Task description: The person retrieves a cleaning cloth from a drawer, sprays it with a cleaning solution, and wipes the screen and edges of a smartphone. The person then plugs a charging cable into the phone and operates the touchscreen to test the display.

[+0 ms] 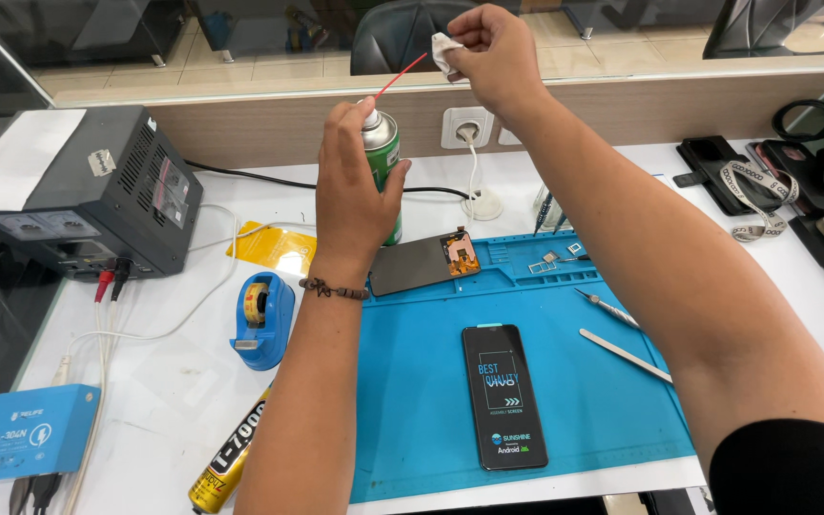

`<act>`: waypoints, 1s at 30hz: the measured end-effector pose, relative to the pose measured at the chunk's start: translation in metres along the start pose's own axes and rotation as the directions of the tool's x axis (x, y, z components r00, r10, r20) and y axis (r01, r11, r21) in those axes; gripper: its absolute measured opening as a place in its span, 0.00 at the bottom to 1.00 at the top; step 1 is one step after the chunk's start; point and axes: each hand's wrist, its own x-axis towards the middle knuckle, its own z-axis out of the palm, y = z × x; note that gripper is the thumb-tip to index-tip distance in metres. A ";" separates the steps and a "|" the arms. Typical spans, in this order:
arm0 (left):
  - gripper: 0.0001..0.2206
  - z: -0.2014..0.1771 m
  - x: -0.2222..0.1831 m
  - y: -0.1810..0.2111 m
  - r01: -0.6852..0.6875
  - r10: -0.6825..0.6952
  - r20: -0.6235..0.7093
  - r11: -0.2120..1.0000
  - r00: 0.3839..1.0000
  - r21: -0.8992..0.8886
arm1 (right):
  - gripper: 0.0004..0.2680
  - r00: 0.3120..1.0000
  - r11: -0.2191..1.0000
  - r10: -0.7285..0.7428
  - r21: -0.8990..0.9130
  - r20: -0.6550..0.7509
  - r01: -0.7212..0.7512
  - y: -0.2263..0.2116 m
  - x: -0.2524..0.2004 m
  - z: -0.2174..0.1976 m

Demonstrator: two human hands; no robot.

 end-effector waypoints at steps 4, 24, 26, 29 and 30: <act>0.28 0.002 0.000 0.000 -0.006 0.006 -0.002 1.000 1.000 0.002 | 0.03 0.996 0.994 -0.088 -0.064 0.031 0.090 0.003 0.004 0.003; 0.28 0.002 -0.001 -0.001 -0.015 0.015 -0.010 1.000 1.000 -0.004 | 0.03 0.999 0.998 -0.016 -0.060 0.040 0.018 -0.006 -0.005 0.014; 0.29 0.001 0.000 -0.002 -0.019 0.019 -0.013 1.000 1.000 -0.010 | 0.02 0.999 0.997 -0.031 -0.069 0.036 0.034 -0.003 -0.001 0.015; 0.29 0.000 -0.001 -0.001 -0.018 0.019 0.014 0.999 1.000 -0.030 | 0.02 0.999 0.998 -0.051 -0.041 0.014 0.051 0.014 0.010 0.009; 0.28 0.000 -0.001 -0.002 -0.049 0.049 0.001 0.998 0.999 -0.024 | 0.02 0.984 0.898 -0.153 -0.403 0.091 0.177 0.025 0.018 0.004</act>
